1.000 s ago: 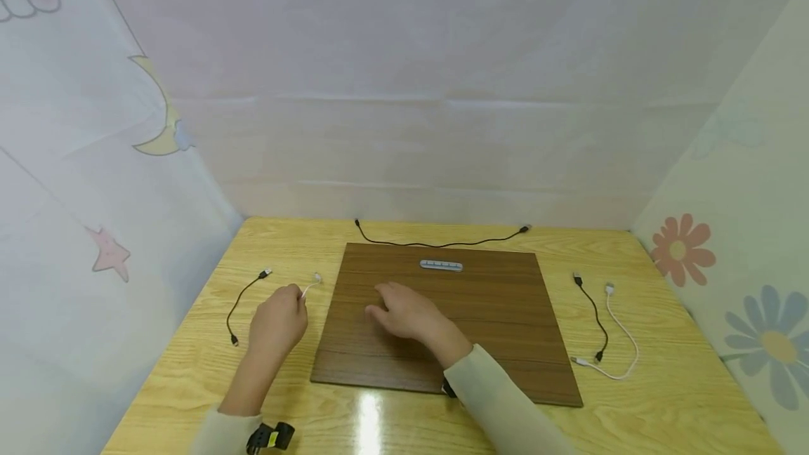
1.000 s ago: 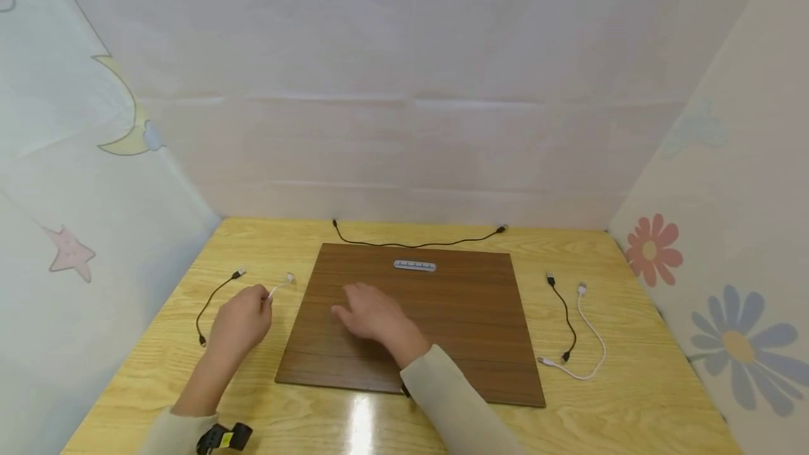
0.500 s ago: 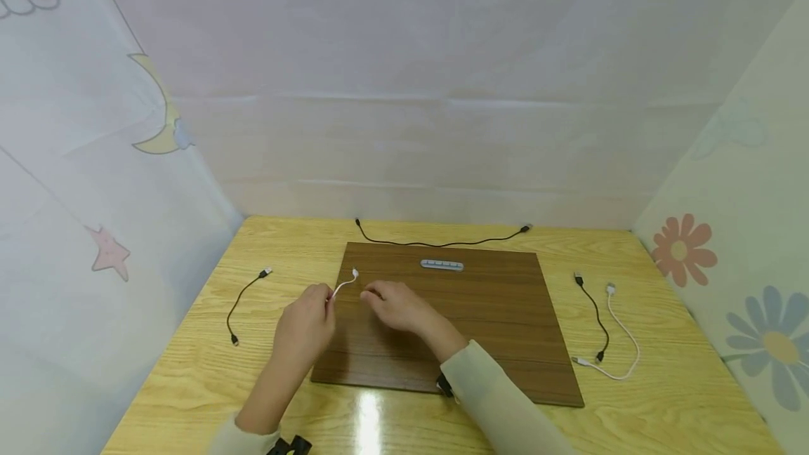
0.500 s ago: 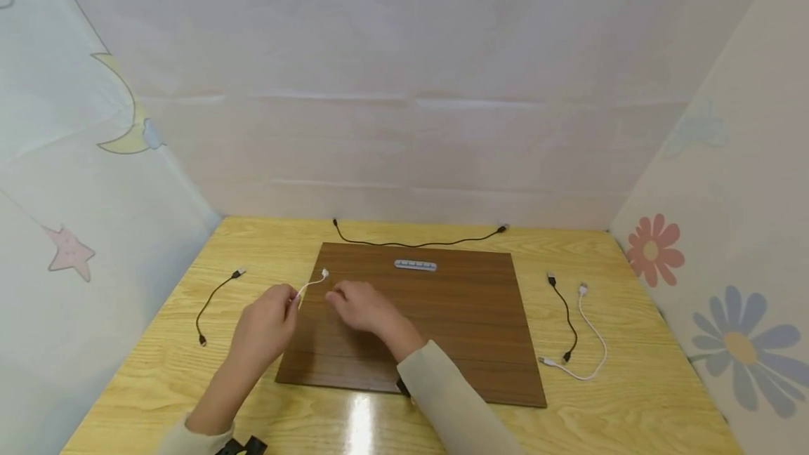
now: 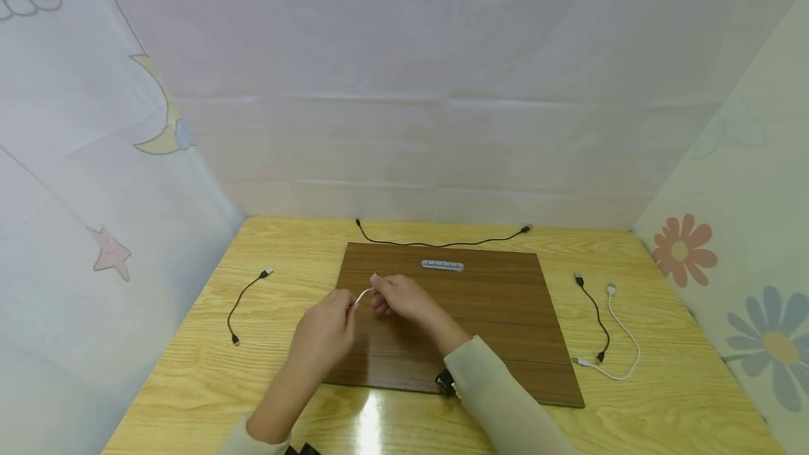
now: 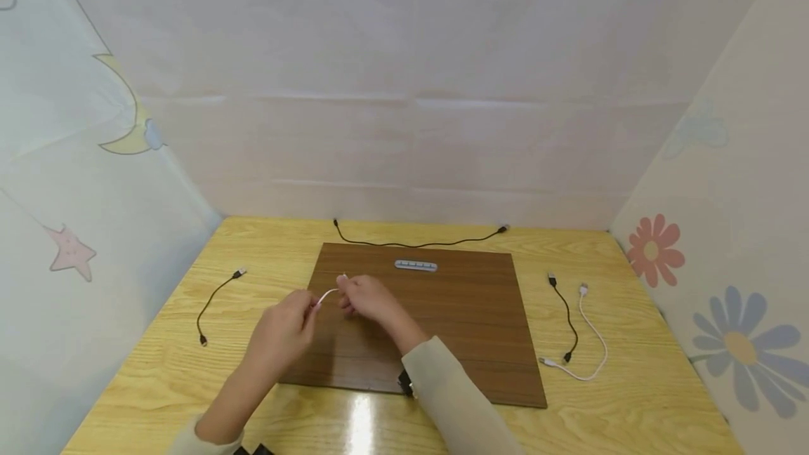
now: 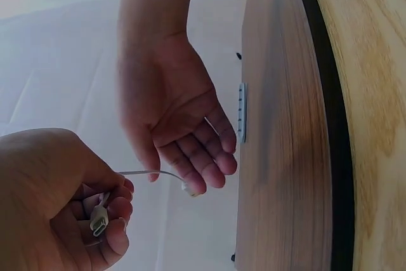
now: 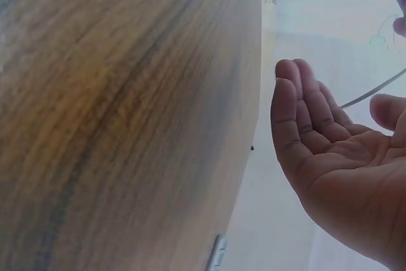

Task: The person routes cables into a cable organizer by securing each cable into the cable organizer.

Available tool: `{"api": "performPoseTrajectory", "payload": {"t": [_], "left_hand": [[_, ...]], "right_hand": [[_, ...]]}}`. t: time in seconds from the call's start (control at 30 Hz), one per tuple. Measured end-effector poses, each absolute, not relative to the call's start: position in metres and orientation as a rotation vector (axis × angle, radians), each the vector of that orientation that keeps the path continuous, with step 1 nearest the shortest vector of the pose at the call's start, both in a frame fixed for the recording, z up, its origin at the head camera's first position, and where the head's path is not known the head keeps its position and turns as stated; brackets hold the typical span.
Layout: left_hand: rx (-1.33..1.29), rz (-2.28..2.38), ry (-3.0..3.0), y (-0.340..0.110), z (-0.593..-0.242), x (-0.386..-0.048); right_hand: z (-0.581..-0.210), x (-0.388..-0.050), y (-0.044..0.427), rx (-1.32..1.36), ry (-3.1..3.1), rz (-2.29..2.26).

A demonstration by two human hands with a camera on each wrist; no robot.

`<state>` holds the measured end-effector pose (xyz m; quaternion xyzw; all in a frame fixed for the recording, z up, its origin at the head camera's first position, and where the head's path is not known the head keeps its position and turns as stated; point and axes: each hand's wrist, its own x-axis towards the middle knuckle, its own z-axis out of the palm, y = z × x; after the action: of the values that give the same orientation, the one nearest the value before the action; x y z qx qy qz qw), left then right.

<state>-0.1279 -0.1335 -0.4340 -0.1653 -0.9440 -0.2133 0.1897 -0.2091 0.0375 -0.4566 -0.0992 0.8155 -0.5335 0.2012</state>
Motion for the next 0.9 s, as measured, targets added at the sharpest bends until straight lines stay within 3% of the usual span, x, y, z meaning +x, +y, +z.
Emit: {"api": "performPoseTrajectory", "payload": {"t": [0.3,0.9], "left_hand": [[-0.56,-0.584,-2.695,-0.118,-0.439,-0.124],[-0.691,-0.528,-2.794,-0.086,-0.47,-0.124]], "right_hand": [[-0.462,-0.219,0.047,-0.104,2.146,-1.71],[-0.466,-0.226,0.082,0.038,2.338,-1.716]]}}
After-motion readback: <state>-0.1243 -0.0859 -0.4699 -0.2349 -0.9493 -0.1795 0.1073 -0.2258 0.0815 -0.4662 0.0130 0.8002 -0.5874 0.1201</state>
